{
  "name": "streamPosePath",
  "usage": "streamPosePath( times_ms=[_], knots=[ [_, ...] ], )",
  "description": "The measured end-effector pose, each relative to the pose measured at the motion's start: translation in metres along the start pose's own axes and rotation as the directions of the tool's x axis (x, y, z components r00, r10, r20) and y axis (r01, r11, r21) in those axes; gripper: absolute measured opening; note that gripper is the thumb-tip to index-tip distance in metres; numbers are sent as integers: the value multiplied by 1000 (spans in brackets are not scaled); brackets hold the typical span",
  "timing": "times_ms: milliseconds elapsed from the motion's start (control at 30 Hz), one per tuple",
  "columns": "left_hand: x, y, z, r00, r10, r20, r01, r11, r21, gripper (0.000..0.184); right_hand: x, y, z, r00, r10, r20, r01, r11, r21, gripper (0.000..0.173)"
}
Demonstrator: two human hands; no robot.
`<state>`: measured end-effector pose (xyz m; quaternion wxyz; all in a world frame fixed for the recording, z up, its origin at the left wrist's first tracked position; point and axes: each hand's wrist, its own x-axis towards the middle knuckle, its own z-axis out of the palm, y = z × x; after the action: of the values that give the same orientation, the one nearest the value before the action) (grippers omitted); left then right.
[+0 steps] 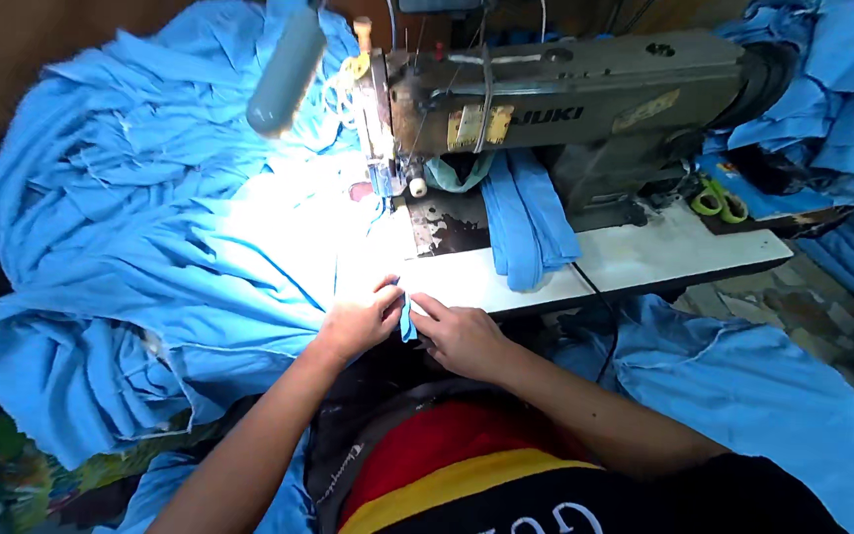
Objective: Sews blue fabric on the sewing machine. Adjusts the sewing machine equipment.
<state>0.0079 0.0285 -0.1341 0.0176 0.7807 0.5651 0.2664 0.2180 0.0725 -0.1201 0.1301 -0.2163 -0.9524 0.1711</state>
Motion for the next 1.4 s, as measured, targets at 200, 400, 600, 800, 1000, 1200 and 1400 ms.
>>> streamPosePath(
  times_ms=[200, 400, 600, 800, 1000, 1200, 1400],
  knots=[
    [5, -2, -6, 998, 19, 65, -18, 1000, -4, 21, 0, 1, 2, 999, -42, -24, 42, 999, -14, 28],
    [6, -1, -9, 995, 12, 99, -11, 1000, -10, 23, 2, 4, 0, 995, -96, -12, 96, 995, -5, 27],
    [14, 2, -16, 983, 96, 155, -104, 993, 46, 28, 9, -1, -21, 999, -1, -34, 11, 955, 298, 29],
    [25, 3, -22, 973, -73, 218, 107, 983, -146, 12, 19, -2, -31, 999, 30, 23, -34, 968, 248, 28],
    [50, 9, -56, 853, -377, 362, 460, 870, -178, 25, 31, 5, 5, 986, -52, -157, 53, 999, 5, 7],
    [52, 6, -46, 901, -107, 420, 159, 983, -92, 13, 21, -2, 3, 993, -43, -112, 43, 999, -3, 5],
    [26, 9, -23, 966, 98, 238, -132, 983, 131, 14, 8, -11, 6, 999, 32, -44, -30, 999, 32, 12]
  ],
)
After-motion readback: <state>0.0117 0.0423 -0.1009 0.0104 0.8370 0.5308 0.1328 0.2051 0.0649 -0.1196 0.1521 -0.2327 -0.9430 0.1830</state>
